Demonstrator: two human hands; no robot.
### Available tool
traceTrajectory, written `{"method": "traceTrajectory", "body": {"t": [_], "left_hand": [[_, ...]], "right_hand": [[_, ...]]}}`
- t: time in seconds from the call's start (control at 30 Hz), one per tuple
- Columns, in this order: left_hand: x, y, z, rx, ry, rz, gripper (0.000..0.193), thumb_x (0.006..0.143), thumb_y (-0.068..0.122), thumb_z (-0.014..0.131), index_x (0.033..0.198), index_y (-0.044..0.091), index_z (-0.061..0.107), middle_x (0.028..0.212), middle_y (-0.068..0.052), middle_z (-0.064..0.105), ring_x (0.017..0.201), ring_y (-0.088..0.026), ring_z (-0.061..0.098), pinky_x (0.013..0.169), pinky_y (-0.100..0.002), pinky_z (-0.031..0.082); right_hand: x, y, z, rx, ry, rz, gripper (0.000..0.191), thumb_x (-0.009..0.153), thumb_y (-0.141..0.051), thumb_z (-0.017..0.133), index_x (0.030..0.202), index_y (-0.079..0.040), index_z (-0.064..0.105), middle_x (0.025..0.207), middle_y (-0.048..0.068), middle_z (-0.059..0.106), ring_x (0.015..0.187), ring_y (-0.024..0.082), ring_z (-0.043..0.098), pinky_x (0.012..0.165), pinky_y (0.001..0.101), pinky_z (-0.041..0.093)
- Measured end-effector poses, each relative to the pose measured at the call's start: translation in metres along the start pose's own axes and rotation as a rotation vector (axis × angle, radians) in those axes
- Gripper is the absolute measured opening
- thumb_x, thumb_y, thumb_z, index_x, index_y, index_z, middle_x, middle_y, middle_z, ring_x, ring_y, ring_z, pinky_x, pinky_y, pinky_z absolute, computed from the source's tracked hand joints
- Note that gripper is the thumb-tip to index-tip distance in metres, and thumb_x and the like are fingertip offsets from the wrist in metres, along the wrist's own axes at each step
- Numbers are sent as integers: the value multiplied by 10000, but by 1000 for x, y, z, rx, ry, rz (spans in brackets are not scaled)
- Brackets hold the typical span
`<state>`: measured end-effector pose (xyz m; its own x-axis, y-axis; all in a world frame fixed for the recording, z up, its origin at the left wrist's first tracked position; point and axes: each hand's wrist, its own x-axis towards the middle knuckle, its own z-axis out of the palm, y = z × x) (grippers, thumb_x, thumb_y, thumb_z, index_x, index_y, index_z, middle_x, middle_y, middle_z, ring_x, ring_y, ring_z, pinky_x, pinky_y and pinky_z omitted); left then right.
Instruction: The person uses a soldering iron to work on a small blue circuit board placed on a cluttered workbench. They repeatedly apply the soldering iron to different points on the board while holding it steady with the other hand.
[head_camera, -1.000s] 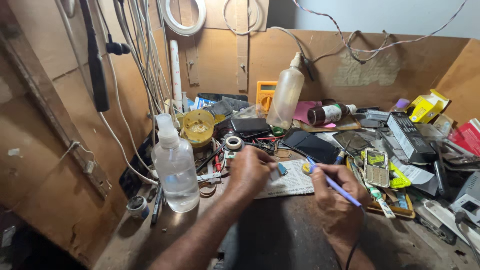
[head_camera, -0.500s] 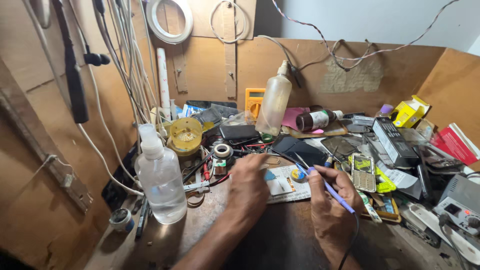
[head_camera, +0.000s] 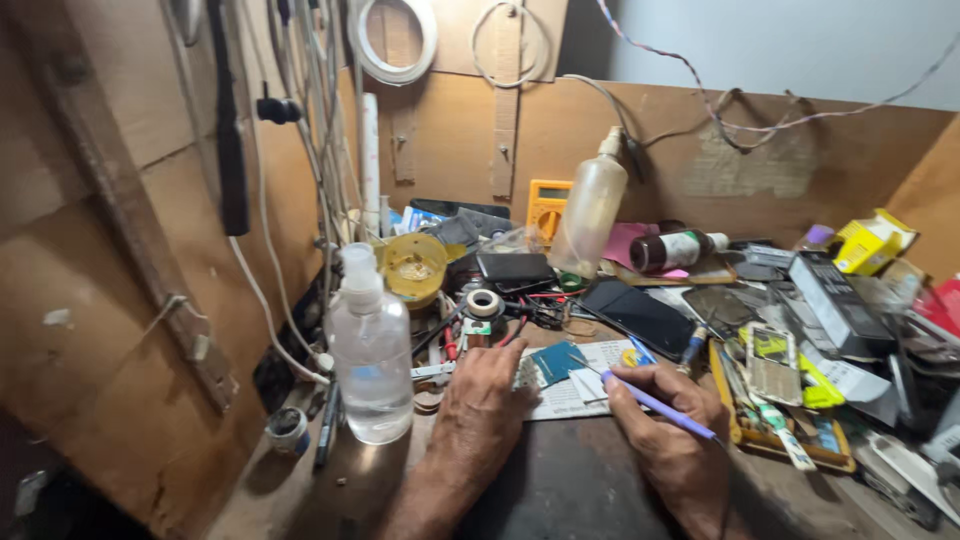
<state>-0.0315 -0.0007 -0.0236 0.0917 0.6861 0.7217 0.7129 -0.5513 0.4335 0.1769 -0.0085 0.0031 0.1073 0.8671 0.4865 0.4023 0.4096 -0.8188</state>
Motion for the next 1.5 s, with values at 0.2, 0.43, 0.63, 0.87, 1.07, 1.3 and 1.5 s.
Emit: {"method": "traceTrajectory", "body": {"t": [0.2, 0.43, 0.63, 0.87, 1.07, 1.3, 1.5], "left_hand": [[6, 4, 0, 72, -49, -61, 619, 871, -20, 687, 1444, -100, 468, 995, -184, 681, 922, -322, 648, 855, -414, 532], [9, 11, -8, -13, -122, -182, 622, 856, 43, 722, 1413, -88, 478, 932, -192, 670, 888, -334, 651, 803, -448, 530], [9, 13, -10, -15, -124, -210, 615, 884, 42, 709, 1442, -62, 473, 957, -198, 672, 912, -339, 660, 809, -447, 537], [8, 13, -10, -26, -123, -221, 634, 869, 48, 703, 1448, -51, 467, 974, -202, 667, 924, -345, 651, 820, -452, 525], [9, 13, -10, -18, -120, -208, 619, 884, 56, 694, 1449, -58, 465, 952, -193, 665, 914, -341, 648, 829, -452, 519], [8, 15, -10, -9, -120, -234, 614, 880, 64, 698, 1446, -34, 479, 957, -194, 660, 923, -348, 645, 818, -460, 511], [8, 16, -12, -28, -120, -220, 612, 898, 66, 689, 1455, -49, 463, 952, -185, 658, 909, -329, 648, 819, -445, 519]], "right_hand": [[0, -5, -3, -94, -59, 42, 162, 803, -122, 804, 927, -16, 808, 767, 25, 799, 673, 59, 682, 605, 231, 541], [-2, -9, -1, -155, -91, -53, 147, 792, -118, 806, 911, -33, 810, 779, 44, 805, 655, 80, 712, 588, 244, 556], [0, -9, -1, -147, -124, -169, 155, 786, -119, 805, 916, -34, 801, 809, 46, 795, 669, 89, 723, 595, 242, 563], [0, -7, 0, -113, -138, -137, 154, 801, -121, 798, 925, -31, 798, 820, 48, 796, 689, 88, 730, 605, 236, 568], [-2, -5, 0, -125, -102, -22, 166, 796, -119, 803, 936, -30, 812, 814, 44, 812, 689, 78, 716, 614, 240, 567], [-3, -4, -2, -119, -110, -51, 162, 815, -116, 792, 949, -25, 809, 827, 35, 806, 707, 73, 709, 629, 234, 564], [-1, -6, -1, -71, -170, -15, 174, 822, -113, 789, 968, -21, 809, 823, 54, 799, 685, 85, 692, 594, 246, 551]]}}
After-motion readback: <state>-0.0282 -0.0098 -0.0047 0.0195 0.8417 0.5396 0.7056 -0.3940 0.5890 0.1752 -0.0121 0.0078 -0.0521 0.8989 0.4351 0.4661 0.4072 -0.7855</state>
